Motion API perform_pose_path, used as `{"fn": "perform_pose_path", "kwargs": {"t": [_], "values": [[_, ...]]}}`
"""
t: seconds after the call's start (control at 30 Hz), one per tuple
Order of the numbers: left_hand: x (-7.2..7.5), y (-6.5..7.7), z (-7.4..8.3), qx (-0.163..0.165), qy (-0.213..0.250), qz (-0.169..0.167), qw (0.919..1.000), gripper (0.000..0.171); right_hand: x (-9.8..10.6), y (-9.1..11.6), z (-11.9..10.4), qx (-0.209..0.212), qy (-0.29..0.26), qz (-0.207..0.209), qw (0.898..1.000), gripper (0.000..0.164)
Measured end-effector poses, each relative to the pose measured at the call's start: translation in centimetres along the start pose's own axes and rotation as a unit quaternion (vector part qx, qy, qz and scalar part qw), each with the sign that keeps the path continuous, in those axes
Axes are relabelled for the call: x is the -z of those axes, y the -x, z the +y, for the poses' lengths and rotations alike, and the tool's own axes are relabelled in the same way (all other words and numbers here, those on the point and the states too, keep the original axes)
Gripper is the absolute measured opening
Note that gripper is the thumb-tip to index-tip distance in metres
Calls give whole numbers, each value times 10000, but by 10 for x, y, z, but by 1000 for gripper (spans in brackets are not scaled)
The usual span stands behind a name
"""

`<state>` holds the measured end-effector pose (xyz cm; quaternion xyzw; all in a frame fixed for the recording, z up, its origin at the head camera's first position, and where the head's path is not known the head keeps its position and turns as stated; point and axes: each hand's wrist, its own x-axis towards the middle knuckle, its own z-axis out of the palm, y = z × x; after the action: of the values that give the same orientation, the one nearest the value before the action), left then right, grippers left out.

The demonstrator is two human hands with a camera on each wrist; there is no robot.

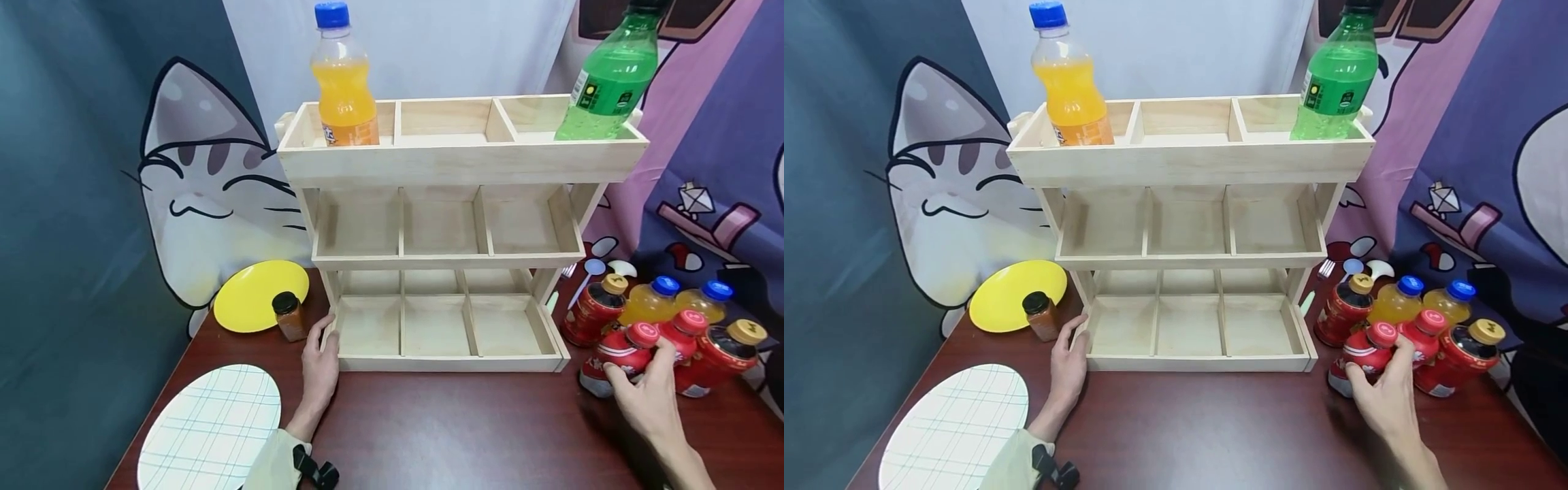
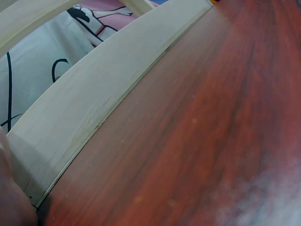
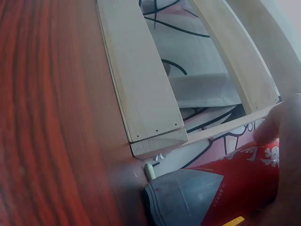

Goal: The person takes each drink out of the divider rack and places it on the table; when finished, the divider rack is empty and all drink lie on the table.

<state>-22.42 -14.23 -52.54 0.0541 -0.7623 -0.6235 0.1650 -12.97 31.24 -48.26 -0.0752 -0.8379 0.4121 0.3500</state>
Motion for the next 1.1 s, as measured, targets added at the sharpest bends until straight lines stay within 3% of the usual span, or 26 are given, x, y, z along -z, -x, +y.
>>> {"fn": "perform_pose_path", "kwargs": {"t": [0.23, 0.3, 0.53, 0.87, 1.1], "values": [[-2, -3, 3, -79, 96, 6, 9999, 29, 7, -5, 4, 1102, 636, 361, 9912, 68], [-3, -3, 3, -84, 106, -7, 9999, 29, 8, -6, 5, 1239, 779, 507, 9879, 71], [-4, -5, 5, -161, 183, 2, 9997, 30, 7, -10, 2, 1022, 550, 924, 9889, 79], [4, -3, 9, -23, 101, -25, 9999, 29, 6, -9, 3, 976, 366, 945, 9901, 46], [7, 13, 25, 55, 132, -162, 9998, 32, 9, -8, -5, 1305, -165, 1527, 9795, 30]]}}
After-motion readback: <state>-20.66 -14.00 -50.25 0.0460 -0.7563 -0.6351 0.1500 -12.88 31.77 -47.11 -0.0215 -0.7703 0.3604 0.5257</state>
